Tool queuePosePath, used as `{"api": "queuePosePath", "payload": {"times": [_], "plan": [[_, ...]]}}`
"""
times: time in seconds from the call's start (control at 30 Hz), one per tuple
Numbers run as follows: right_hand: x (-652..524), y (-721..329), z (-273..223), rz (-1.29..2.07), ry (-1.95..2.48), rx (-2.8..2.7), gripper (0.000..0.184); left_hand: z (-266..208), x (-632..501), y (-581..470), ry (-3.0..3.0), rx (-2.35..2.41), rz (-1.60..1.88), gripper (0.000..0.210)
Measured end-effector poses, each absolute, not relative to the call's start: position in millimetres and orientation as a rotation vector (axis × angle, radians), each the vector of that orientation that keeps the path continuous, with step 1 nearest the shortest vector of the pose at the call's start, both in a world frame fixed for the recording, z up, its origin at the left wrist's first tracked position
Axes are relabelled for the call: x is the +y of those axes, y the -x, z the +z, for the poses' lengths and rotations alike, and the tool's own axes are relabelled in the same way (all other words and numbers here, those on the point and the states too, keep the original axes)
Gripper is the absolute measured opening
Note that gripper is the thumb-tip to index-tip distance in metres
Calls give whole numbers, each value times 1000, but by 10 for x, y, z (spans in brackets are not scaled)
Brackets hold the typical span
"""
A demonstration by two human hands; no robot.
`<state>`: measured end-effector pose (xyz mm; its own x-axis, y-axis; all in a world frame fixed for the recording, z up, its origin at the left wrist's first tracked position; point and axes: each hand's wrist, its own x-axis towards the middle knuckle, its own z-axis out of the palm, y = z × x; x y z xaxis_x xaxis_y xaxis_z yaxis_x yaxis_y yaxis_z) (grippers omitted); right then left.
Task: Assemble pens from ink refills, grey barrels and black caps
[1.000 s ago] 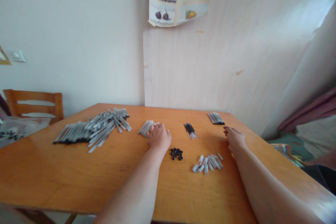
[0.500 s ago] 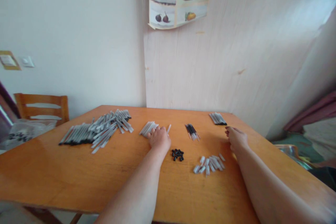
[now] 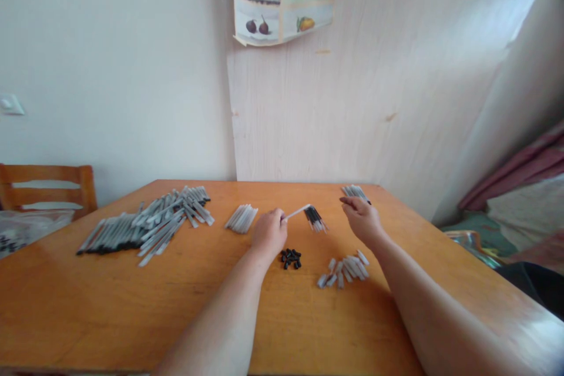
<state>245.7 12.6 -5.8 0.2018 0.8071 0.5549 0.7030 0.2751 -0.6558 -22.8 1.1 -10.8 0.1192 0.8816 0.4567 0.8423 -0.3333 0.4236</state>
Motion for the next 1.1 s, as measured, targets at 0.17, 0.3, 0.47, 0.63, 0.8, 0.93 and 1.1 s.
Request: {"api": "queuePosePath", "payload": {"times": [0.17, 0.3, 0.47, 0.63, 0.8, 0.93, 1.1], "plan": [[-33, -2149, 19, -30, 1188, -2078, 42, -110, -19, 106, -2066, 1255, 1253, 13], [-112, -2088, 58, 66, 1150, -2195, 31, -69, -48, 55, -1700, 1046, 1310, 19], [-183, -2006, 119, 216, 1158, -2172, 24, -29, -68, 31, -1257, 809, 1327, 30], [-203, -1913, 139, 381, 1087, -2103, 24, -50, -75, 10, -1228, 791, 1254, 36], [15, -2128, -17, 351, 1395, -1845, 22, -45, -35, 32, -1050, 824, 1348, 34], [160, -2314, -165, 261, 1742, -1792, 18, -48, 1, 54, -1016, 880, 1365, 34], [182, -2304, -183, 267, 1895, -1864, 21, -68, 32, 71, -1018, 975, 1402, 36]]}}
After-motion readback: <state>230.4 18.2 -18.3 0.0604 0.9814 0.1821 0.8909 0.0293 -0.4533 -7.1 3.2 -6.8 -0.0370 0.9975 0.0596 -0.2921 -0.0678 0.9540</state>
